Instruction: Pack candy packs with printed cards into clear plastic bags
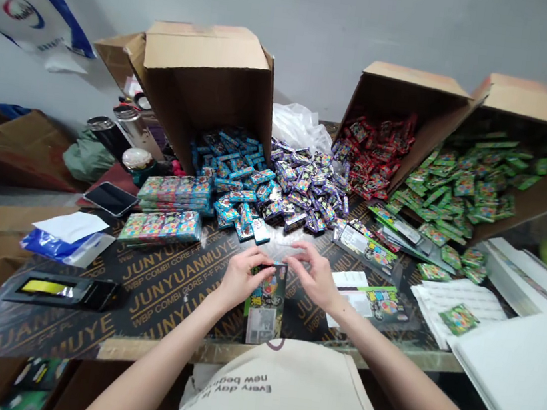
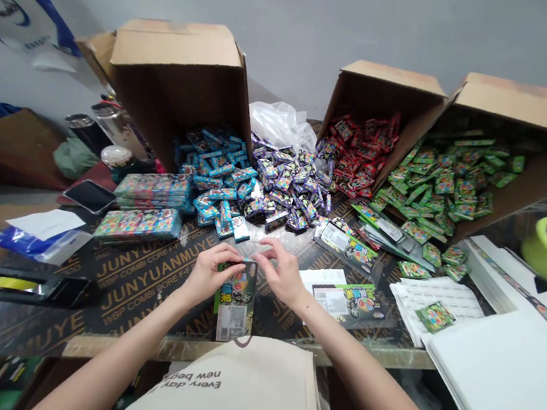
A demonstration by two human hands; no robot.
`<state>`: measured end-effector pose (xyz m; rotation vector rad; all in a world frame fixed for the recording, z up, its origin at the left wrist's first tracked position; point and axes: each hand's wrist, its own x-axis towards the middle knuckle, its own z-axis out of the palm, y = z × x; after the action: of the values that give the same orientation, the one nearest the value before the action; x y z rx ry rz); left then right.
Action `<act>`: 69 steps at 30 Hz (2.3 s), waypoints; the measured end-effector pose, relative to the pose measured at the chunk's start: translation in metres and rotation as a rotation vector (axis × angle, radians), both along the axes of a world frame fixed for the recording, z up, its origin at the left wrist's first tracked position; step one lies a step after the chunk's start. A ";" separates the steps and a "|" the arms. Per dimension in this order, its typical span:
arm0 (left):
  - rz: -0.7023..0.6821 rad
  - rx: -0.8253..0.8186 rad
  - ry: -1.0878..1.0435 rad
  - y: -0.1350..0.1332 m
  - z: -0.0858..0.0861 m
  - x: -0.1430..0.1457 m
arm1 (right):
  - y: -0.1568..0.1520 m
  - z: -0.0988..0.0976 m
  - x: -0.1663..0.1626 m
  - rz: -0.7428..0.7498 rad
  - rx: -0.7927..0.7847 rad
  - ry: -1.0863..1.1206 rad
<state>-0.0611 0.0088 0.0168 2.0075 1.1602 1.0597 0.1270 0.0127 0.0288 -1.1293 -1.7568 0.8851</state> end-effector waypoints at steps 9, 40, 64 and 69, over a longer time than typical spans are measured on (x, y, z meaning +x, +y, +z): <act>0.025 -0.010 0.072 -0.004 0.005 -0.011 | 0.058 0.024 -0.003 0.415 -0.378 0.015; 0.333 -0.335 -0.294 -0.032 0.005 -0.046 | 0.080 -0.026 0.051 -0.140 -0.035 -0.411; -0.049 -0.196 -0.441 -0.004 -0.001 0.032 | -0.024 0.012 -0.050 -0.047 -0.131 0.388; -0.007 -0.635 -0.645 -0.008 0.007 0.030 | -0.022 0.026 -0.045 0.072 -0.080 0.348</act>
<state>-0.0309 0.0005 0.0233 1.0657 0.9616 1.0485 0.0815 -0.0091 0.0552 -0.9027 -1.4923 1.1307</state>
